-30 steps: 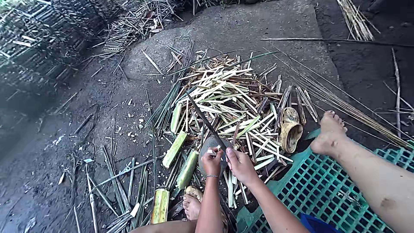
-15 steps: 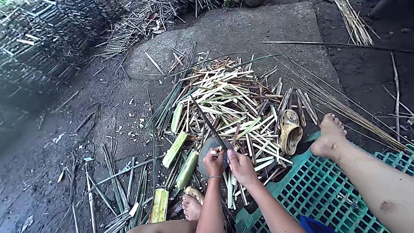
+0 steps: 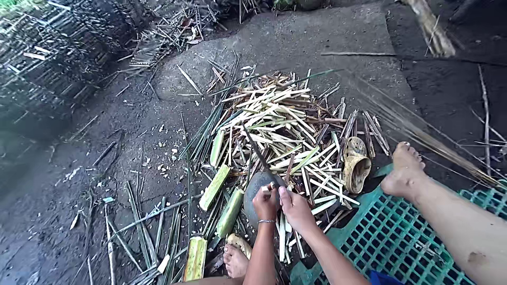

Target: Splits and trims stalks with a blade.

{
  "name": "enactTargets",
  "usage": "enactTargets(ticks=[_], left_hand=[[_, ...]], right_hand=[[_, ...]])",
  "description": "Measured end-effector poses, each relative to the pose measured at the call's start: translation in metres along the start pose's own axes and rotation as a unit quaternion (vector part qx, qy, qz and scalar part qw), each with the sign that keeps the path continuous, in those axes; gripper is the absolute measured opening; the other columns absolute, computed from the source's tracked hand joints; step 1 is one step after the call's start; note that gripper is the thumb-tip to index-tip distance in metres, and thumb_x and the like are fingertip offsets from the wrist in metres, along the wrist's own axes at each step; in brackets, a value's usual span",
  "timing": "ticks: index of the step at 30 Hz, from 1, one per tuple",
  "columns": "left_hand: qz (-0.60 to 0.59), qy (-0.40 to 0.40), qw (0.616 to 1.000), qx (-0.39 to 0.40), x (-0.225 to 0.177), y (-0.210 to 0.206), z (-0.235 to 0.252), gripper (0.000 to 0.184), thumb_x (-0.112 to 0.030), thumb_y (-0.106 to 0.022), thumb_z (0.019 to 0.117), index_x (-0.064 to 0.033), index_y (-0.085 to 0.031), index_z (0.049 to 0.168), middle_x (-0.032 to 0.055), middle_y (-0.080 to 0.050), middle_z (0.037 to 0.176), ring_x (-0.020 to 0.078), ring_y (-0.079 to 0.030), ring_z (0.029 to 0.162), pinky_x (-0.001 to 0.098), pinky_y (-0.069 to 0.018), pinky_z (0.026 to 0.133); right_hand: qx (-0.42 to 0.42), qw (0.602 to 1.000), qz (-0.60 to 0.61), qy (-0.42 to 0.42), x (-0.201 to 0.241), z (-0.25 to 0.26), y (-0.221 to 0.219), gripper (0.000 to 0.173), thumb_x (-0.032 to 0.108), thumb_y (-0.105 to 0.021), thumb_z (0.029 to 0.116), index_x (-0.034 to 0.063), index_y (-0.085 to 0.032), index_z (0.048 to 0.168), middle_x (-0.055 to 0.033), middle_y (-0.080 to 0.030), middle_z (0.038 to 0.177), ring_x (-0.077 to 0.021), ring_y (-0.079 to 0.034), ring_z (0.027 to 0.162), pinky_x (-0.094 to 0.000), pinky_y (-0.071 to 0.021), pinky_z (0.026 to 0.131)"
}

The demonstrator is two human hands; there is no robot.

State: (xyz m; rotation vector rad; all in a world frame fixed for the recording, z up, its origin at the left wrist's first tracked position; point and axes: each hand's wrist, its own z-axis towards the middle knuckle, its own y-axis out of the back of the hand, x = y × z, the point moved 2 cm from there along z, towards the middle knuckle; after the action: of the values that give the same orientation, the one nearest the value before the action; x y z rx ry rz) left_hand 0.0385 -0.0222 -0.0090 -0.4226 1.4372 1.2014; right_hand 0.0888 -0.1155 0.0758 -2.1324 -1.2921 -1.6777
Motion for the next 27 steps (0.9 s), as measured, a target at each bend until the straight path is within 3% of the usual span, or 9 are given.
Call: enactTargets(ticks=[4, 7, 9, 12, 16, 19, 22, 25, 27], left_hand=[[-0.133, 0.02, 0.986, 0.094, 0.016, 0.025, 0.011, 0.027, -0.002, -0.072, 0.0887, 0.0088, -0.071, 0.114, 0.0158, -0.075, 0.108, 0.0126, -0.073, 0.092, 0.03, -0.0584, 0.09], [-0.189, 0.091, 0.978, -0.009, 0.021, 0.045, 0.015, 0.024, -0.002, -0.063, 0.0957, 0.0115, -0.066, 0.115, 0.0113, -0.073, 0.102, 0.0041, -0.067, 0.082, 0.0225, -0.0561, 0.08], [-0.178, 0.115, 0.974, -0.085, 0.019, 0.055, 0.024, 0.02, -0.003, -0.061, 0.0985, 0.011, -0.066, 0.112, 0.0091, -0.071, 0.097, 0.002, -0.063, 0.08, 0.02, -0.053, 0.076], [-0.19, 0.102, 0.965, -0.15, 0.008, 0.066, 0.036, 0.017, 0.0, -0.063, 0.096, 0.0103, -0.067, 0.109, 0.006, -0.071, 0.094, -0.0024, -0.062, 0.079, 0.0154, -0.0506, 0.072], [-0.251, 0.062, 0.951, -0.169, -0.003, 0.072, 0.042, 0.023, 0.006, -0.063, 0.0904, 0.0115, -0.063, 0.113, 0.0031, -0.067, 0.095, -0.001, -0.062, 0.082, 0.0149, -0.052, 0.073], [-0.266, 0.032, 0.959, -0.089, -0.003, 0.065, 0.042, 0.035, 0.002, -0.066, 0.0828, 0.0122, -0.061, 0.116, 0.0056, -0.068, 0.103, 0.0013, -0.063, 0.086, 0.0182, -0.0535, 0.075], [-0.213, 0.008, 0.973, 0.089, -0.014, 0.055, 0.044, 0.06, -0.008, -0.075, 0.0759, 0.0091, -0.058, 0.131, 0.0159, -0.062, 0.134, 0.0003, -0.057, 0.08, 0.0198, -0.0462, 0.066], [-0.105, -0.05, 0.967, 0.225, -0.024, 0.044, 0.035, 0.064, -0.014, -0.079, 0.0782, 0.0029, -0.06, 0.137, 0.0169, -0.057, 0.146, 0.0168, -0.06, 0.126, 0.035, -0.0492, 0.104], [-0.07, -0.053, 0.965, 0.248, -0.028, 0.032, 0.03, 0.048, -0.01, -0.079, 0.0829, 0.0018, -0.068, 0.129, 0.0164, -0.067, 0.134, 0.0215, -0.064, 0.125, 0.0394, -0.0492, 0.108]], right_hand=[[-0.002, 0.999, 0.023, 0.027, 0.007, 0.001, 0.011, 0.051, 0.04, -0.036, 0.1111, 0.0037, -0.065, 0.09, -0.0006, -0.049, 0.063, -0.0131, -0.048, 0.053, -0.0358, -0.0448, 0.055], [-0.043, 0.995, 0.061, 0.071, -0.005, -0.001, 0.01, 0.05, 0.04, -0.033, 0.1097, 0.0059, -0.063, 0.088, 0.0041, -0.046, 0.061, -0.0069, -0.046, 0.049, -0.0293, -0.045, 0.05], [-0.024, 0.998, 0.047, 0.02, -0.029, 0.01, 0.002, 0.054, 0.04, -0.032, 0.1116, 0.0017, -0.063, 0.089, -0.0006, -0.048, 0.063, -0.0119, -0.048, 0.051, -0.0346, -0.0467, 0.053], [0.006, 0.998, 0.027, -0.052, -0.041, 0.024, -0.003, 0.056, 0.043, -0.032, 0.1121, 0.002, -0.063, 0.089, -0.003, -0.049, 0.063, -0.0152, -0.049, 0.052, -0.0365, -0.0462, 0.055], [-0.026, 0.998, 0.065, -0.001, -0.036, 0.012, -0.005, 0.053, 0.04, -0.032, 0.1113, 0.0052, -0.06, 0.083, 0.002, -0.046, 0.059, -0.0094, -0.046, 0.048, -0.0307, -0.044, 0.05], [0.003, 0.998, 0.024, -0.061, -0.066, 0.015, -0.02, 0.059, 0.042, -0.031, 0.1121, -0.0015, -0.064, 0.089, -0.007, -0.052, 0.064, -0.0194, -0.052, 0.054, -0.0421, -0.0481, 0.058], [0.03, 0.995, -0.017, -0.098, -0.072, 0.026, -0.021, 0.062, 0.047, -0.03, 0.1116, 0.0, -0.065, 0.091, -0.0084, -0.055, 0.068, -0.021, -0.055, 0.058, -0.0432, -0.0489, 0.062], [0.011, 0.997, -0.035, -0.068, -0.058, 0.01, -0.015, 0.055, 0.04, -0.036, 0.1118, -0.0012, -0.068, 0.094, -0.0121, -0.06, 0.074, -0.0255, -0.06, 0.07, -0.0485, -0.0491, 0.071], [0.01, 0.996, -0.05, -0.072, -0.066, 0.007, -0.022, 0.057, 0.041, -0.035, 0.1118, -0.0023, -0.069, 0.095, -0.0172, -0.065, 0.08, -0.0316, -0.065, 0.08, -0.0541, -0.0503, 0.078]])
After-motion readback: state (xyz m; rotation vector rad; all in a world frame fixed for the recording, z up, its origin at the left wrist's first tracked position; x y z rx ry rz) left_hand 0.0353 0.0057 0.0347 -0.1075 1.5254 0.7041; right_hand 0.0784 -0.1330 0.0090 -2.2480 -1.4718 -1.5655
